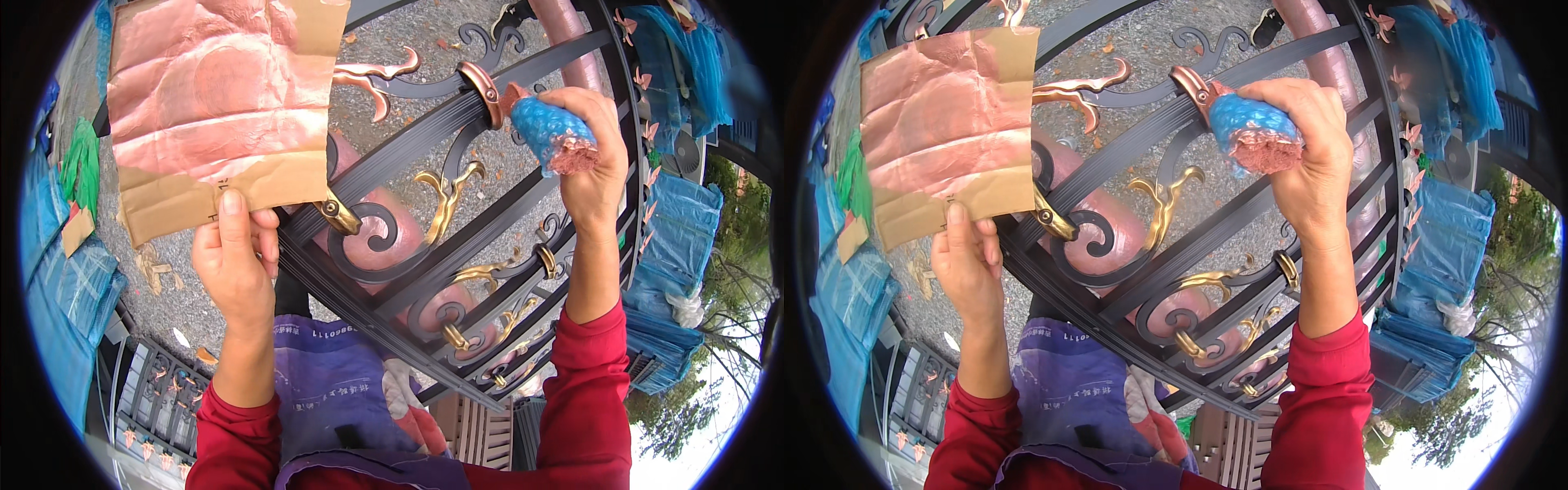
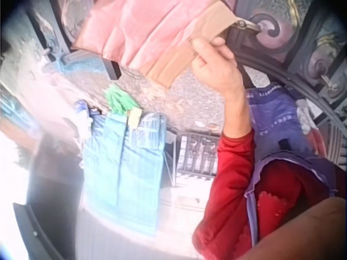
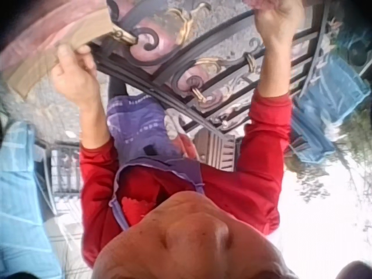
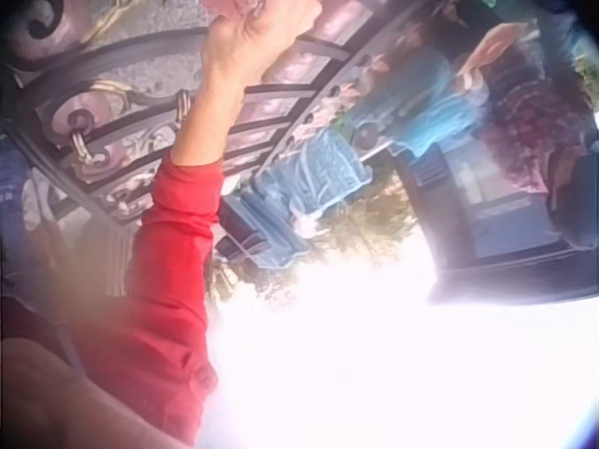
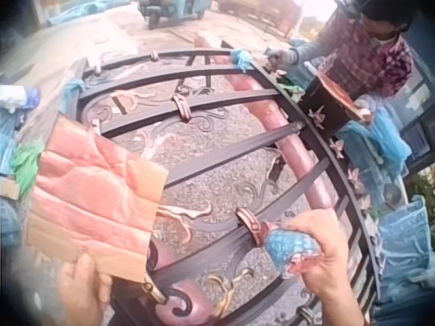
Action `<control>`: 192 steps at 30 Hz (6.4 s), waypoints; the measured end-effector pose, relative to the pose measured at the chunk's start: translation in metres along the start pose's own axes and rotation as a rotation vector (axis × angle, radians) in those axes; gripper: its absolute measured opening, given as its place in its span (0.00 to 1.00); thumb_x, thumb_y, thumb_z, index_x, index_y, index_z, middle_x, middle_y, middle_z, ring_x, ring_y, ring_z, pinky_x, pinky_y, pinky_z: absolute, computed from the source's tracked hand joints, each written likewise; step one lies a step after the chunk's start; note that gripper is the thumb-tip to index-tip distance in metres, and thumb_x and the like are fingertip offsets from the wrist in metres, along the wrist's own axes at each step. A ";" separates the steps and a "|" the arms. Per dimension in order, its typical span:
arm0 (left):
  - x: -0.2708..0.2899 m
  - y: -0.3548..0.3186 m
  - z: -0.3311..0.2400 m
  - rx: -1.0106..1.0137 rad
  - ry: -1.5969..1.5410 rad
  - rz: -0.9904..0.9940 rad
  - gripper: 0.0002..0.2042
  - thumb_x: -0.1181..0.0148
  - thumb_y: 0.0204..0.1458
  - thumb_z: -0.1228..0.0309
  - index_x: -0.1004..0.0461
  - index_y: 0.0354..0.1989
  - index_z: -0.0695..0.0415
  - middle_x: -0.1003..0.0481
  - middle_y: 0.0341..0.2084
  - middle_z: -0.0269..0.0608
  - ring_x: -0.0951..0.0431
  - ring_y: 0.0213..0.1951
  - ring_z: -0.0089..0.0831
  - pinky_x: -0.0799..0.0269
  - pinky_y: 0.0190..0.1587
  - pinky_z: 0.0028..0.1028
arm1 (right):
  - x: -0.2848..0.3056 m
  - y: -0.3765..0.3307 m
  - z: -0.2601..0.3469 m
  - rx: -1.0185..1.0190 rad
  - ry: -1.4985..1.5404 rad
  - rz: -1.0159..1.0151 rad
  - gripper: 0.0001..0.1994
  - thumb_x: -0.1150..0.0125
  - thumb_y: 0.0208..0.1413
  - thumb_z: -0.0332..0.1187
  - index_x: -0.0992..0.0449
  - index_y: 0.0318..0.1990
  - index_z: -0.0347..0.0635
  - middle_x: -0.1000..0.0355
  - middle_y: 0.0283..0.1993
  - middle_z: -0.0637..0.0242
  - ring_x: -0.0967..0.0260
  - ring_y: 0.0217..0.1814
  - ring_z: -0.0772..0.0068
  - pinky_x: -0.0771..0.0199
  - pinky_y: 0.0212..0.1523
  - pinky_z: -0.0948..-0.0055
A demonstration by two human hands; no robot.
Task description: The person applies copper-colored paint to the ornate metalwork of a gate using a cloth. They hold a cardboard reference sample in the other hand and repeatedly rub the cloth over the gate's decorative elements. The person briefly walks away to dip the cloth in a paint container before returning to continue painting.
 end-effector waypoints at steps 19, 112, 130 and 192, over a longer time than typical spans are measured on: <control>-0.002 0.001 -0.005 -0.040 -0.026 -0.076 0.20 0.53 0.62 0.58 0.31 0.22 0.60 0.37 0.09 0.30 0.43 0.10 0.14 0.52 0.12 0.15 | 0.012 -0.001 -0.015 0.010 0.079 -0.161 0.16 0.37 0.37 0.21 0.22 0.39 0.44 0.25 0.39 0.68 0.32 0.45 0.65 0.36 0.49 0.72; 0.124 -0.015 0.017 0.129 -0.307 -0.183 0.20 0.53 0.62 0.57 0.30 0.23 0.60 0.32 0.14 0.34 0.37 0.14 0.16 0.47 0.15 0.16 | -0.084 0.031 0.123 0.001 -0.025 0.611 0.19 0.50 0.34 0.12 0.24 0.36 0.40 0.28 0.32 0.61 0.38 0.35 0.55 0.39 0.40 0.65; 0.105 -0.033 0.024 0.127 -0.290 -0.160 0.19 0.53 0.62 0.57 0.30 0.24 0.59 0.32 0.14 0.32 0.37 0.15 0.14 0.47 0.16 0.15 | -0.104 0.022 0.114 0.000 0.027 0.615 0.18 0.49 0.36 0.12 0.25 0.37 0.39 0.26 0.35 0.59 0.36 0.40 0.55 0.37 0.45 0.63; 0.086 -0.068 0.035 0.135 -0.220 -0.174 0.20 0.52 0.61 0.56 0.29 0.23 0.59 0.32 0.13 0.32 0.37 0.14 0.15 0.46 0.16 0.15 | -0.083 -0.017 0.114 0.190 -0.016 0.263 0.16 0.32 0.34 0.31 0.23 0.36 0.49 0.28 0.36 0.70 0.37 0.36 0.64 0.40 0.40 0.69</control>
Point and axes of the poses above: each hand's wrist, its own y-axis towards the middle knuckle, its own x-axis out of the back of the hand, z = x × y, the point moved 8 cm from there along y, towards the middle knuckle
